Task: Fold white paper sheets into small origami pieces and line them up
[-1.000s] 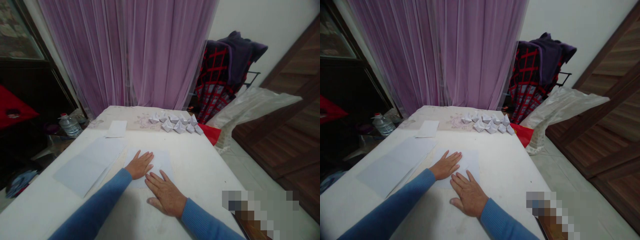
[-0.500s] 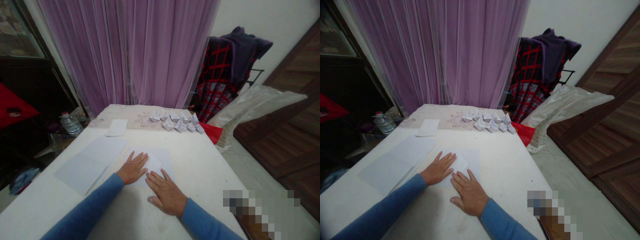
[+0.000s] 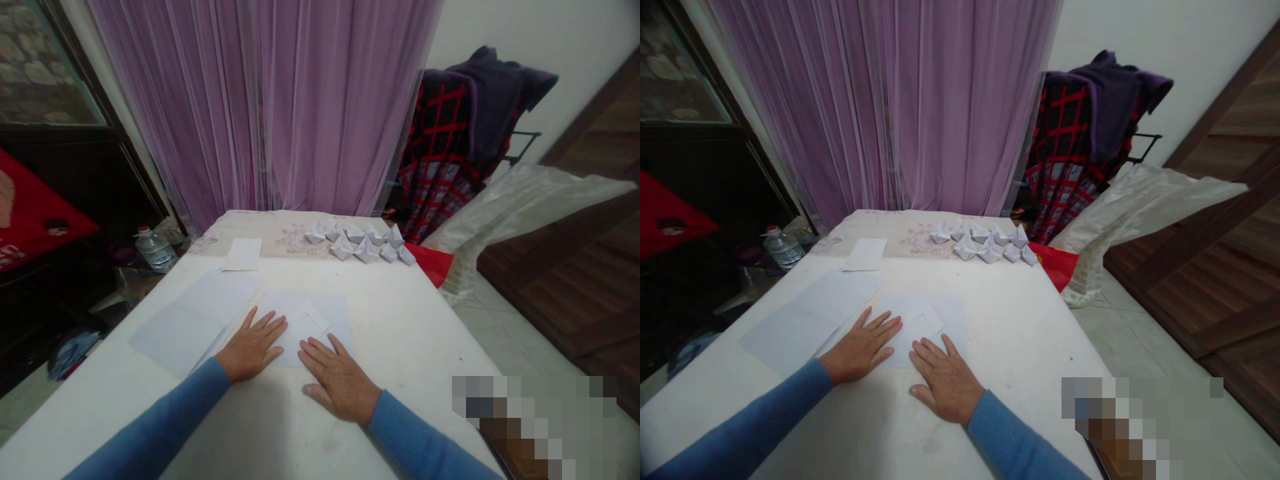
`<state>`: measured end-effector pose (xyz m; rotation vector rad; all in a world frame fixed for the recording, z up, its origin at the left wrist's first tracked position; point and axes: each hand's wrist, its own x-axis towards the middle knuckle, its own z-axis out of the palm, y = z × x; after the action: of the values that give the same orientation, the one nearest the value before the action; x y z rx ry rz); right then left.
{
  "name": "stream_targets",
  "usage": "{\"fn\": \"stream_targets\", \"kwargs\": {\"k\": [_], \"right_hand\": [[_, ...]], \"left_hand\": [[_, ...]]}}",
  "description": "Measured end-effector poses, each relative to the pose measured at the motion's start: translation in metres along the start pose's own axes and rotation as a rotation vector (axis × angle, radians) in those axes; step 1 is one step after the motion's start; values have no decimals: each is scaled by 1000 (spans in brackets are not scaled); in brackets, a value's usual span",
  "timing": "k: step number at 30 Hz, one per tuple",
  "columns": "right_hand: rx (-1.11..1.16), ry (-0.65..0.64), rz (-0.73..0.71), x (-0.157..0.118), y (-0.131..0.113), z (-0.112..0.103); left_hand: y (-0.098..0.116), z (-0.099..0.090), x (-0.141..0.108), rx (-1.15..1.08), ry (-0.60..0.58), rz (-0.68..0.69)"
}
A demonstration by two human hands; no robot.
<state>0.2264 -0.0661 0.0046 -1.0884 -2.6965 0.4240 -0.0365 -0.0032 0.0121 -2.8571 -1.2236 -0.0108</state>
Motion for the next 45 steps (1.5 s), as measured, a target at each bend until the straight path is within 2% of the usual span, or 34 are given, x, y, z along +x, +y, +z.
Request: {"fn": "stream_targets", "kwargs": {"k": [5,13,21,26,29,34,41,45], "right_hand": [[-8,15,-16,0,1,1],[3,-21,7,1,-3,-5],[-6,0,0,1,-2,-6],[7,11,28,0,-4,-5],[-16,38,43,-1,-5,-4],[-12,63,21,-2,-4,-2],[-20,71,-9,-2,-3,-3],[3,138,-49,-5,-4,1]], "left_hand": [[9,-5,5,2,67,9],[21,15,38,-26,11,46],[16,12,73,-92,-38,40],[13,11,83,-96,-65,56],[10,13,76,-85,-45,98],[9,12,49,-101,-48,155],[16,6,22,-113,-66,132],[21,4,8,-138,-67,120]]}}
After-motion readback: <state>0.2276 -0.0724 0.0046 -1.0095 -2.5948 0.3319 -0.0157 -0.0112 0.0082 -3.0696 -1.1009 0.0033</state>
